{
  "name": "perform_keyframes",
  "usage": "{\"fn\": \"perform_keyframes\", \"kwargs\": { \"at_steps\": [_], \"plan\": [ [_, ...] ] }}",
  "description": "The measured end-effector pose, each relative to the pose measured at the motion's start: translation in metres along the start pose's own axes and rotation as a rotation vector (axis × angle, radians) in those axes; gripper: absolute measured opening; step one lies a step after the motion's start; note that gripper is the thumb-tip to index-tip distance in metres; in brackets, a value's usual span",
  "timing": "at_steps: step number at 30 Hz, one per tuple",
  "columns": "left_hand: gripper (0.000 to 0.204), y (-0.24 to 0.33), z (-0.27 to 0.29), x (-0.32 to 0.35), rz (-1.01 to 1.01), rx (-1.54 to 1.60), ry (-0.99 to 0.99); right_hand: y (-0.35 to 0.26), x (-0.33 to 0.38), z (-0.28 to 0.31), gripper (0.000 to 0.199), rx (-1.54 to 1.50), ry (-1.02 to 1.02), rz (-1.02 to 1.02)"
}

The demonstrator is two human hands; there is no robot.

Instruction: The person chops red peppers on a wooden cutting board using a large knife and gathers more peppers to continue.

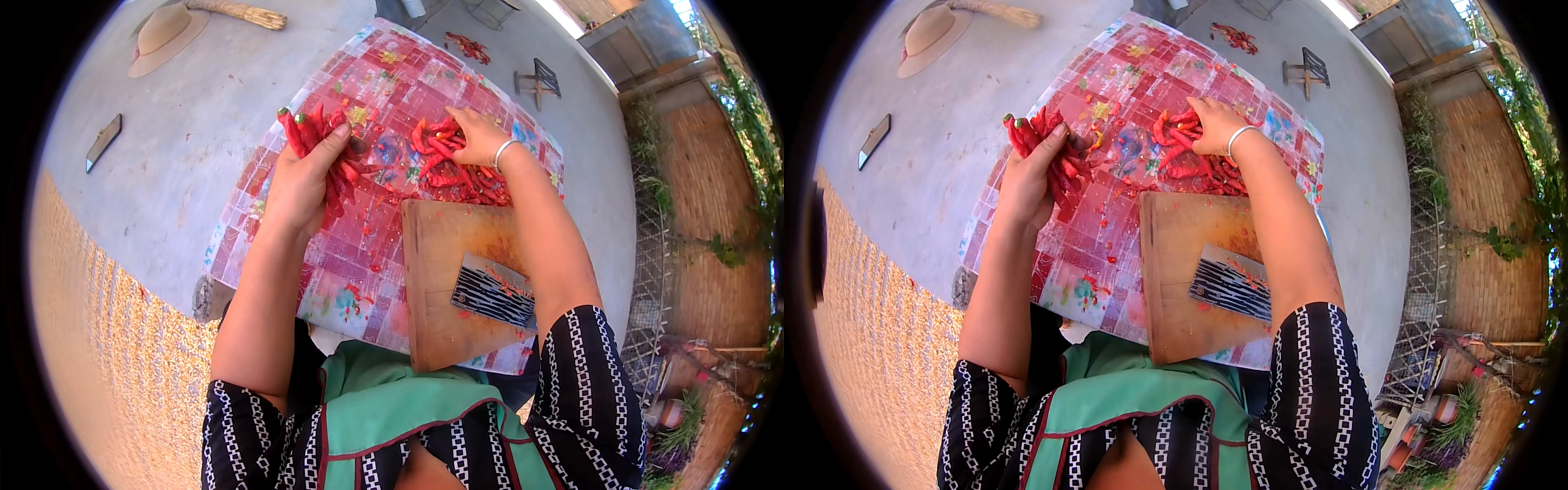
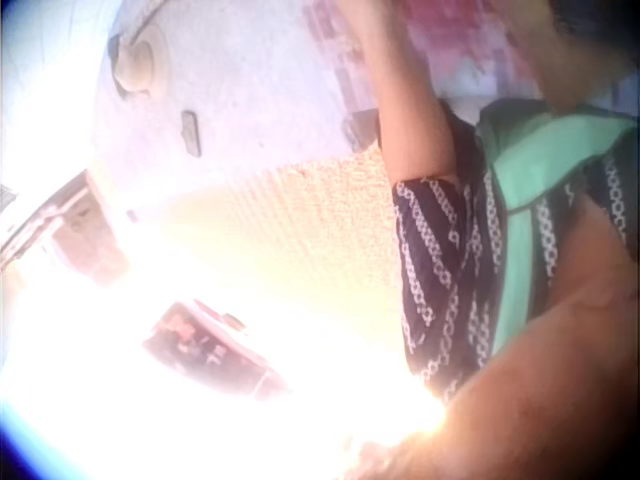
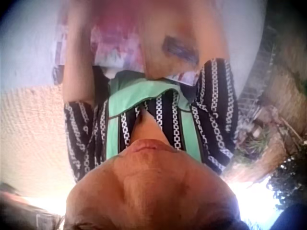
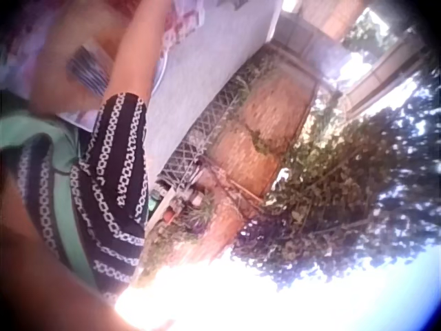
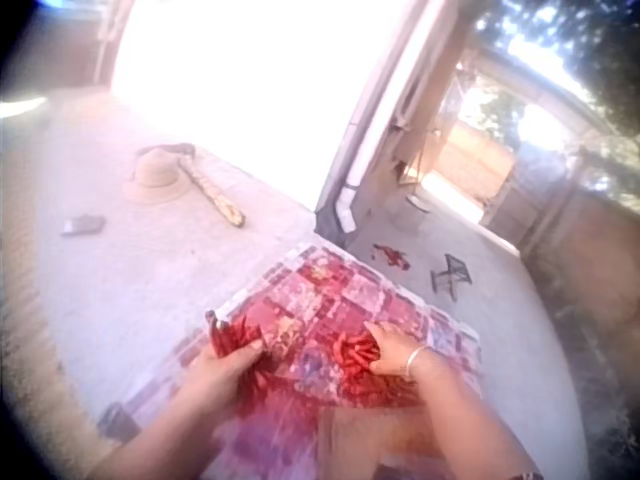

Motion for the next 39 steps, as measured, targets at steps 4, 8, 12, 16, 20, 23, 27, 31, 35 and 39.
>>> {"fn": "perform_keyframes", "kwargs": {
  "at_steps": [4,8,12,16,20,23,27,31,35,39],
  "plan": [
    [0.019,-0.009,0.005,-0.002,0.017,-0.003,0.019,0.008,-0.03,0.005,0.067,-0.033,-0.024,0.182],
    [0.02,-0.012,0.005,-0.004,0.013,-0.035,0.011,0.011,-0.041,0.002,0.035,-0.092,0.0,0.107],
    [0.019,-0.015,0.001,-0.004,0.039,-0.082,0.041,0.011,-0.016,0.03,0.025,-0.347,0.252,0.146],
    [0.025,-0.028,-0.001,-0.005,0.063,-0.075,0.056,-0.04,0.037,0.068,0.026,-0.411,0.545,0.325],
    [0.032,-0.042,-0.01,-0.006,0.046,0.017,0.026,-0.105,0.078,0.076,0.029,-0.555,0.736,0.404],
    [0.027,-0.037,-0.025,0.002,0.003,0.161,-0.006,-0.138,0.085,0.06,0.03,-0.52,0.811,0.38],
    [0.02,-0.039,-0.007,0.006,0.073,0.306,0.009,-0.17,0.094,0.039,0.032,-0.584,0.72,0.617],
    [0.015,-0.001,0.01,-0.004,-0.031,0.226,0.069,-0.109,0.096,0.064,0.033,-0.788,0.61,0.458],
    [0.013,0.013,0.02,-0.011,-0.176,0.265,0.149,-0.086,0.068,0.009,0.022,-0.284,0.155,0.319],
    [0.016,0.018,0.007,-0.005,-0.164,0.08,0.083,-0.091,0.049,-0.015,0.02,-0.184,-0.029,0.404]
  ]
}}
Point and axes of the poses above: each hand's wrist, its own x-axis away from the middle knuckle, its own z-axis out of the back of the hand, y = z × x, the point moved 6 cm from there along -x, towards the middle knuckle, and after that the axes turned 4 degrees about -y, right-handed, at the moved point
